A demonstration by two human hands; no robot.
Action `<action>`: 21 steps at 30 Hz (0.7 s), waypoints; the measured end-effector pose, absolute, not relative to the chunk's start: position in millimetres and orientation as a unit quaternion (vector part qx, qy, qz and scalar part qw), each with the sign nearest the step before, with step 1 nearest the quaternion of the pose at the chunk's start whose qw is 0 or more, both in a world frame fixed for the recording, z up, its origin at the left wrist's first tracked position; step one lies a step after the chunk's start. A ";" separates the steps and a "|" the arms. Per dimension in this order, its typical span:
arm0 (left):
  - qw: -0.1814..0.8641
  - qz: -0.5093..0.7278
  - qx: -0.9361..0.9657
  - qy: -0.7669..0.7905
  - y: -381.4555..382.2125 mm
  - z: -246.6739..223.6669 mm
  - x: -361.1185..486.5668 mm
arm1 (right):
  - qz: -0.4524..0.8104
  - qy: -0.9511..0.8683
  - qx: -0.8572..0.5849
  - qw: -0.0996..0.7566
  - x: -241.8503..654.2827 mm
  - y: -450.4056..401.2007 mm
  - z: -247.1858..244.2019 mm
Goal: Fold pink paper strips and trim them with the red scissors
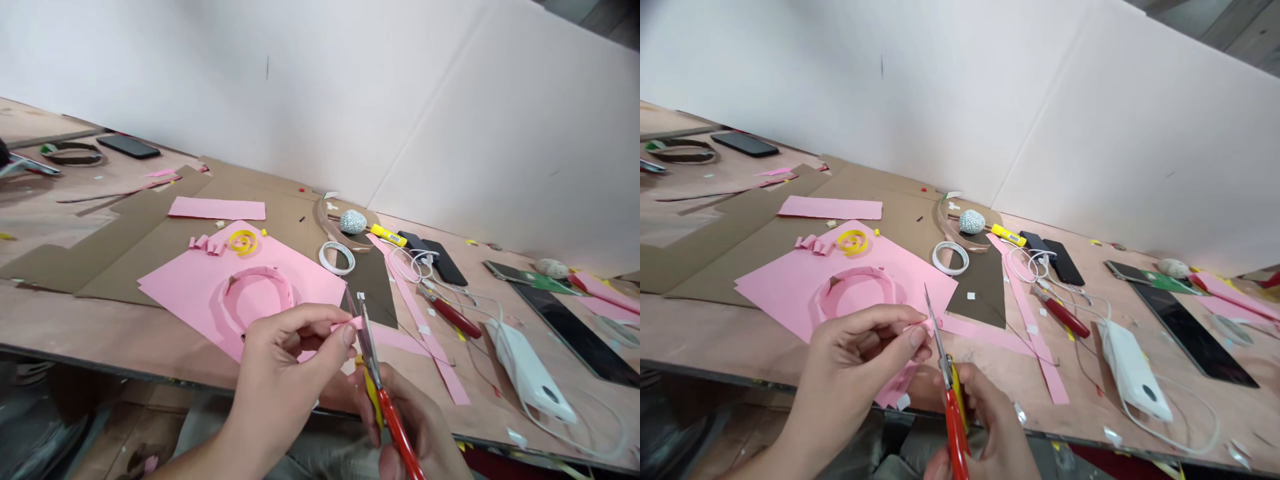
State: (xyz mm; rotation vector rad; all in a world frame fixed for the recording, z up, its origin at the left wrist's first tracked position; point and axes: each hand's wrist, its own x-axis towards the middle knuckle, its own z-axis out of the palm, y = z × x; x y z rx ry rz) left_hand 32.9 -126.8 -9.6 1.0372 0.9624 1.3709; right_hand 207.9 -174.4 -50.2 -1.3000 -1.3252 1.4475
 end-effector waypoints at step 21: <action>0.598 0.573 0.398 0.395 -120.6 -14.9 28.1 | 0.569 -0.447 -0.547 0.421 198.9 -171.9 -47.1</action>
